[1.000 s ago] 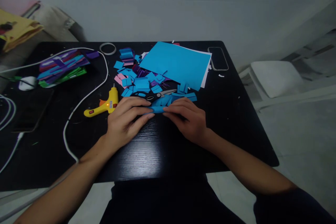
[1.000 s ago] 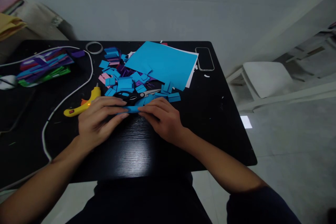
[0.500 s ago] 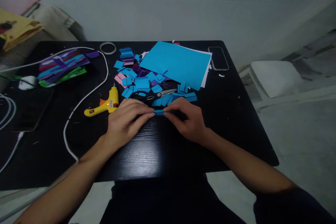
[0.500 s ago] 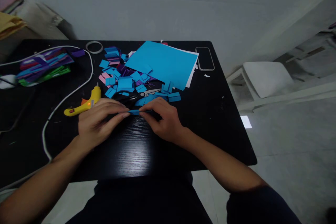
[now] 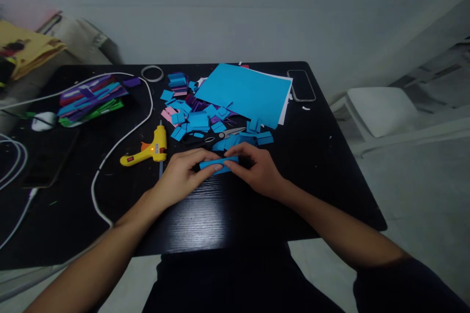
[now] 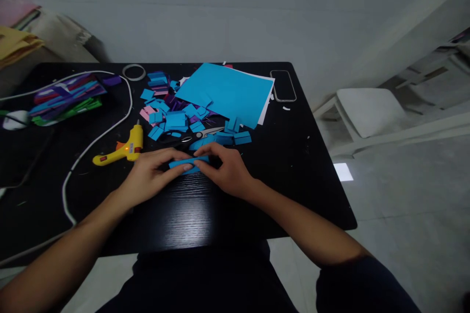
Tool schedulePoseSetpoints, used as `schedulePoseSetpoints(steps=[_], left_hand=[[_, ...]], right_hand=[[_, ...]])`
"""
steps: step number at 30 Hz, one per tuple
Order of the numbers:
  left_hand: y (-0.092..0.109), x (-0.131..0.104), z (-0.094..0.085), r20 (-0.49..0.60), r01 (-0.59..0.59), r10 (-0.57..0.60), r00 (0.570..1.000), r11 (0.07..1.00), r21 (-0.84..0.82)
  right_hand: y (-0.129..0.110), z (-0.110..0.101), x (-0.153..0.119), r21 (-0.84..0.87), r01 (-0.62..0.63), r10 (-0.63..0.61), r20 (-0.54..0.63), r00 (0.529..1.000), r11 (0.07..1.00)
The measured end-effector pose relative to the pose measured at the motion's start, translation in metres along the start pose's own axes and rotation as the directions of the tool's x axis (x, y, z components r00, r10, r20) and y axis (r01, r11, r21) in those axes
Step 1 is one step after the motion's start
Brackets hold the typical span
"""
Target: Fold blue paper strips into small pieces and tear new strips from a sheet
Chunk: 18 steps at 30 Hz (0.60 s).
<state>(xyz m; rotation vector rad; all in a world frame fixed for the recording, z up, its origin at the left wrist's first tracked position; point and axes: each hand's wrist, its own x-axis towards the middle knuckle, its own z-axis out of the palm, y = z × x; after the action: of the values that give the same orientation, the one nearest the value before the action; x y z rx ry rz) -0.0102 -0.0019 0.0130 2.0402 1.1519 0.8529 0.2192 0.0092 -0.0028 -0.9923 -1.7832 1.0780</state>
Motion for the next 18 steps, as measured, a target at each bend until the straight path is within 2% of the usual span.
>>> schedulePoseSetpoints(steps=[4, 6, 12, 18], left_hand=[[0.001, 0.002, 0.001, 0.117, 0.18, -0.169, 0.979, 0.979, -0.097], [0.002, 0.003, 0.0, 0.172, 0.238, -0.215, 0.961, 0.963, -0.126], [0.0, 0.006, -0.005, 0.29, 0.295, -0.243, 0.926, 0.943, -0.153], [-0.006, 0.008, -0.013, 0.292, 0.325, -0.263, 0.92, 0.926, -0.19]], right_hand=[[0.001, 0.002, -0.001, 0.017, -0.05, 0.049, 0.042, 0.998, 0.999], [0.002, 0.003, 0.0, 0.036, -0.085, 0.082, 0.068, 0.994, 0.996], [0.005, -0.003, 0.006, 0.178, -0.226, 0.198, 0.159, 0.967, 0.958], [0.009, -0.012, 0.014, 0.191, -0.243, 0.213, 0.164, 0.963, 0.951]])
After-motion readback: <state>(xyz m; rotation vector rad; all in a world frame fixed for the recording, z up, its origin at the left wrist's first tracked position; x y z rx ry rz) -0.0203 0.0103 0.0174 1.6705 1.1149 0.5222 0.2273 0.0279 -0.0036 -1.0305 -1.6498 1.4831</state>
